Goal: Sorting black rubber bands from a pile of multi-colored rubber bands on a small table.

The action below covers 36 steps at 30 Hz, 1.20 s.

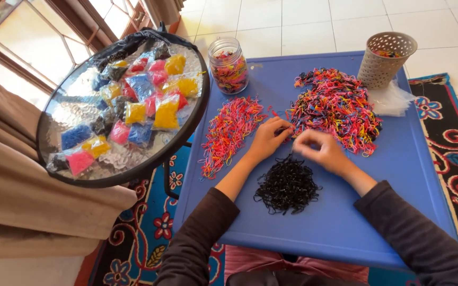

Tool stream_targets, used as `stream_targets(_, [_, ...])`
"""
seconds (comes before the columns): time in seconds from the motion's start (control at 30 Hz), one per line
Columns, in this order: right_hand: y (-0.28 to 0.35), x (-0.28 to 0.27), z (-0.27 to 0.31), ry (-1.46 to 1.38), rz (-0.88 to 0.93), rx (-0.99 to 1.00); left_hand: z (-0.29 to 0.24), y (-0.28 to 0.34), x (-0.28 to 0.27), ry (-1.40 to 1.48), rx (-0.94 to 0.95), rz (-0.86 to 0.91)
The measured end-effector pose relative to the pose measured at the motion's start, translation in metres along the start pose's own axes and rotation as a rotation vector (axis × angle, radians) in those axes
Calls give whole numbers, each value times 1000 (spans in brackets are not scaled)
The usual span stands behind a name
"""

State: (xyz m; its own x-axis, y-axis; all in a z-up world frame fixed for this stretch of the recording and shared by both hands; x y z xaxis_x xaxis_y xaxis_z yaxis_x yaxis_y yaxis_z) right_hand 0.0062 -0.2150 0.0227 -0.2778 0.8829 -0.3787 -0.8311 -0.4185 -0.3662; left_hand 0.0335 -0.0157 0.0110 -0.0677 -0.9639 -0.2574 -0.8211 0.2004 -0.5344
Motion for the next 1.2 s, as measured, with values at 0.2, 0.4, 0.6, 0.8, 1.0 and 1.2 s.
stream_targets(0.2, [0, 2, 28, 111, 76, -175, 12, 0, 2, -4, 17, 0])
stream_targets(0.4, [-13, -6, -28, 440, -231, -39, 1, 0, 1, 39, -19, -16])
stream_targets(0.6, [-12, 1, -23, 655, -151, -78, -7, 0, -2, -20, -19, 10])
stream_targets(0.8, [-12, 2, -37, 744, -123, -111, -13, 0, -4, -99, 93, 7])
stream_targets(1.0, [-11, -6, -37, 494, -186, -58, -24, 2, -19, -254, 208, 125])
stream_targets(1.2, [-10, -1, 2, 287, -98, -101, -25, 5, -35, -411, 139, 154])
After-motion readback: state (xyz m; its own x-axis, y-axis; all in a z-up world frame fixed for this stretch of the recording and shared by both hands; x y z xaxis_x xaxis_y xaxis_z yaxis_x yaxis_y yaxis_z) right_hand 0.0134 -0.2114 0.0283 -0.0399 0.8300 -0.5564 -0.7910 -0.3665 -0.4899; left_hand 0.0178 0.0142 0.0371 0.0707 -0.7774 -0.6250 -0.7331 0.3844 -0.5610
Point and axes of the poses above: each hand's wrist, its own y-axis away from the middle knuckle, its own x-axis out of the palm, z = x × y, the point moved 2 cm from there along -y, towards the middle knuckle, and after that the axes turned 11 degrees about y, right-handed, at the moved point
